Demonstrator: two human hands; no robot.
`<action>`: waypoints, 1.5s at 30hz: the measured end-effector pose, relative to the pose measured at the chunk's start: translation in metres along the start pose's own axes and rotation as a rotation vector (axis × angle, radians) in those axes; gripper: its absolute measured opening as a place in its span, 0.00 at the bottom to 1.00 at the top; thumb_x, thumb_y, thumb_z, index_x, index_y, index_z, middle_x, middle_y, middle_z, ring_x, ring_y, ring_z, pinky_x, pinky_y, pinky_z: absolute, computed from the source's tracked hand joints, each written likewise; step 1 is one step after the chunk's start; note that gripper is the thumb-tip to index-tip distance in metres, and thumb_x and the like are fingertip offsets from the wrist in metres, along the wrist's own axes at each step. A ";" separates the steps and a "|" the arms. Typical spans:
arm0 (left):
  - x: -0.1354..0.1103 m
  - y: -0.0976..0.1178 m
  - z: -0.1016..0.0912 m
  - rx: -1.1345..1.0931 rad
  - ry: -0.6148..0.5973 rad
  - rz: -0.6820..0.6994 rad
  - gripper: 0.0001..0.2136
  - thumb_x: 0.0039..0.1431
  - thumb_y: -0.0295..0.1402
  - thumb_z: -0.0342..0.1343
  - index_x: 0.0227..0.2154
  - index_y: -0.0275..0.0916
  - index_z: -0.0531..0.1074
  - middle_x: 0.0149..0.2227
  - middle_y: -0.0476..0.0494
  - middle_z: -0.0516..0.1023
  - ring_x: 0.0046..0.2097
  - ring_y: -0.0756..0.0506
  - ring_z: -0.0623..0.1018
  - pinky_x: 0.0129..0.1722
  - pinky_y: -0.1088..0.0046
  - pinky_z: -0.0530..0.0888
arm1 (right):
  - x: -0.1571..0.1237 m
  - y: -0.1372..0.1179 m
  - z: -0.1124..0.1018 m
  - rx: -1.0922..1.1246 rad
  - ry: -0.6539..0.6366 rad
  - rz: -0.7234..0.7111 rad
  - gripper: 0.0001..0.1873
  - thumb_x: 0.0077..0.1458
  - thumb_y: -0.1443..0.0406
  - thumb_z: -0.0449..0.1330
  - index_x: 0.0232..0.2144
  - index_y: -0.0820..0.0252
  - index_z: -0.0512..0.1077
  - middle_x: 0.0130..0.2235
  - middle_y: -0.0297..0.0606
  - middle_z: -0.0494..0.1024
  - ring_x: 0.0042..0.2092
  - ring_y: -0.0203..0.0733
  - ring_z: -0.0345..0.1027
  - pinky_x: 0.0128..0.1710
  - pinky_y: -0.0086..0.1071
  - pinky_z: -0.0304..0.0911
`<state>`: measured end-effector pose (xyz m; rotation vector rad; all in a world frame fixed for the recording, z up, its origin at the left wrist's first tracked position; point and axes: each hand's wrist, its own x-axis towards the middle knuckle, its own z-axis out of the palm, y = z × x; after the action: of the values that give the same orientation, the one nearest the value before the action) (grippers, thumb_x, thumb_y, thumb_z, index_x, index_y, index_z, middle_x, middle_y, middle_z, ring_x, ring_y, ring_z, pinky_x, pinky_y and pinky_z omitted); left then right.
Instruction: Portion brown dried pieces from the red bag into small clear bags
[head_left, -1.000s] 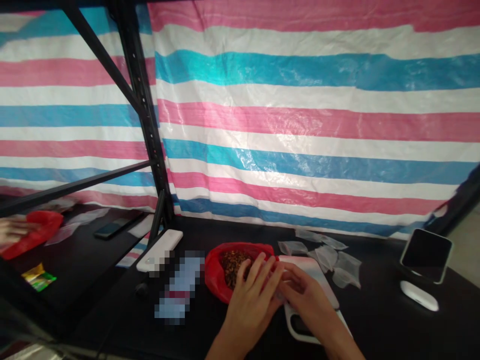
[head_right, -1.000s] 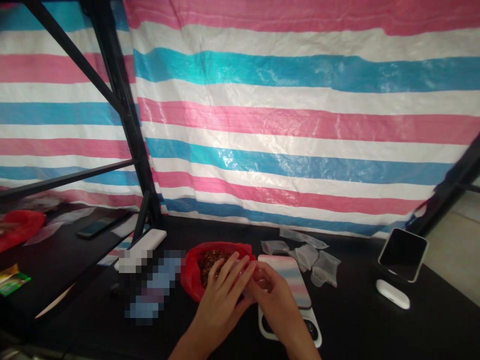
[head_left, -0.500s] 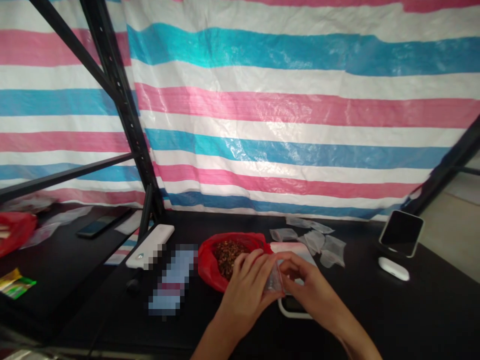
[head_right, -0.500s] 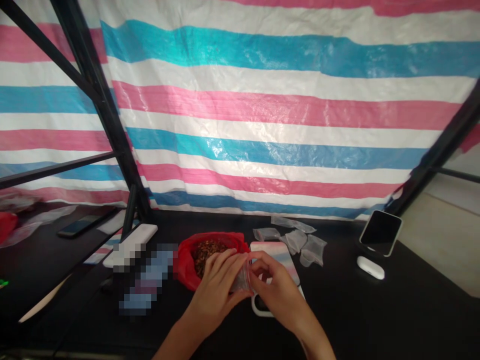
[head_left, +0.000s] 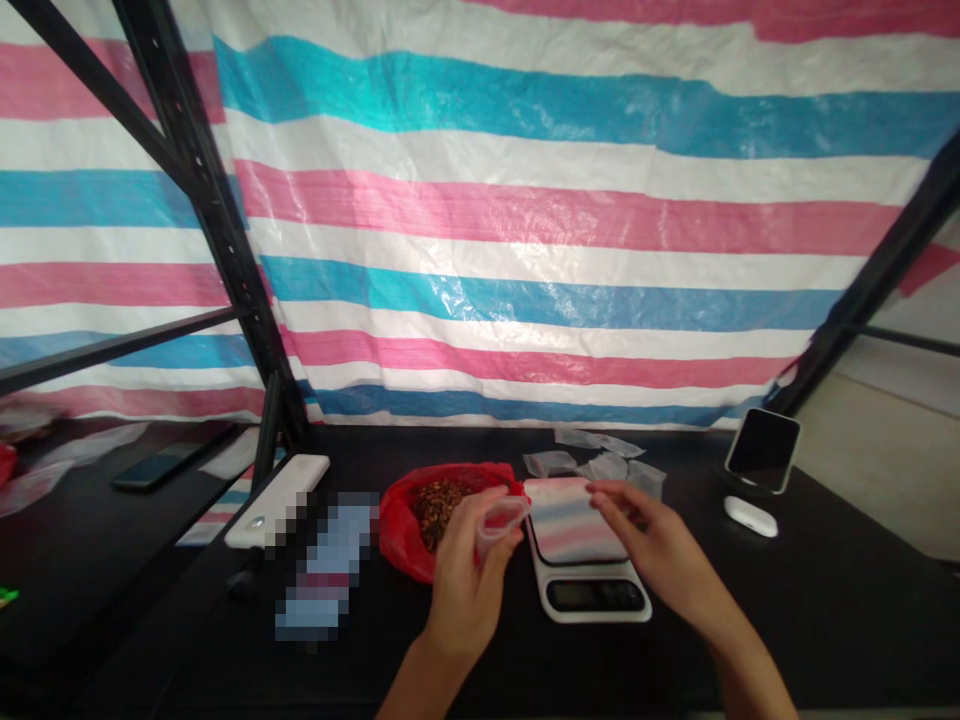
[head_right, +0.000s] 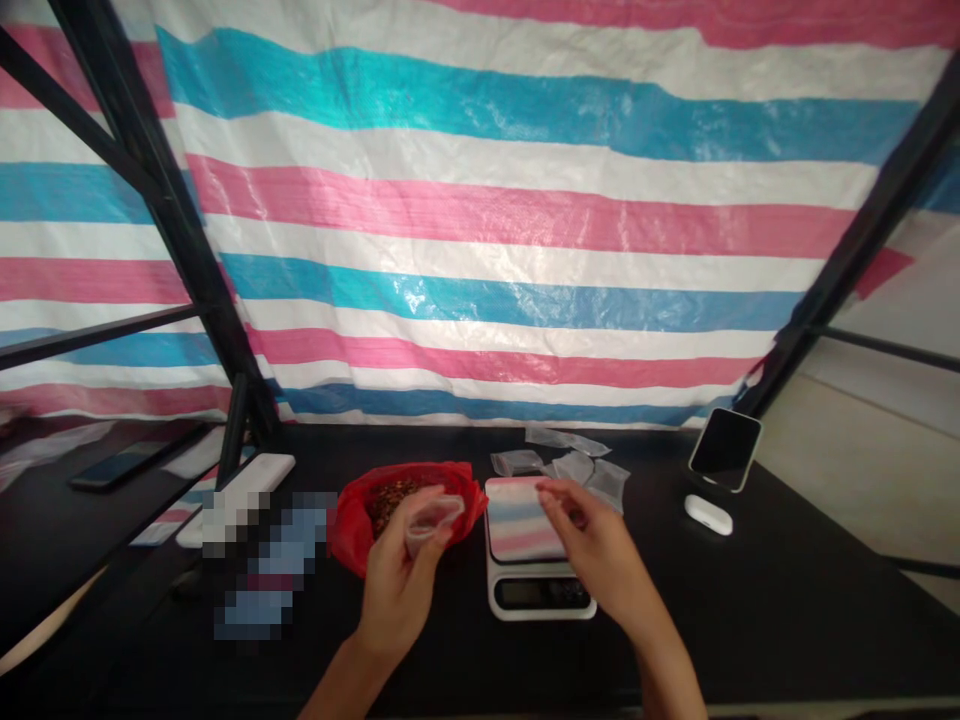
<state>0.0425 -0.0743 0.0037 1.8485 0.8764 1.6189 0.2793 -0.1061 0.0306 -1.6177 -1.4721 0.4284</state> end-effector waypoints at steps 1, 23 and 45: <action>0.001 -0.002 -0.003 -0.035 0.109 -0.062 0.14 0.67 0.40 0.55 0.51 0.43 0.72 0.46 0.41 0.81 0.46 0.43 0.81 0.47 0.66 0.77 | 0.005 0.018 -0.005 -0.110 0.148 0.048 0.24 0.56 0.48 0.54 0.43 0.57 0.77 0.41 0.45 0.82 0.38 0.50 0.74 0.42 0.40 0.69; -0.023 -0.018 -0.062 0.448 0.024 -0.249 0.12 0.70 0.40 0.47 0.47 0.40 0.70 0.44 0.39 0.80 0.47 0.39 0.80 0.47 0.57 0.76 | 0.031 -0.009 0.034 0.152 0.220 -0.063 0.28 0.51 0.43 0.61 0.44 0.57 0.70 0.43 0.46 0.80 0.42 0.49 0.76 0.44 0.41 0.71; -0.005 -0.044 -0.042 0.283 0.274 -0.505 0.15 0.66 0.48 0.49 0.40 0.42 0.71 0.43 0.39 0.74 0.49 0.36 0.72 0.53 0.50 0.69 | 0.041 -0.051 0.108 -0.189 -0.476 -0.184 0.23 0.51 0.77 0.54 0.45 0.58 0.79 0.47 0.42 0.77 0.47 0.43 0.72 0.52 0.35 0.63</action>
<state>-0.0047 -0.0506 -0.0264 1.4203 1.6146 1.4902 0.1762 -0.0330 0.0228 -1.5721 -2.0526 0.6131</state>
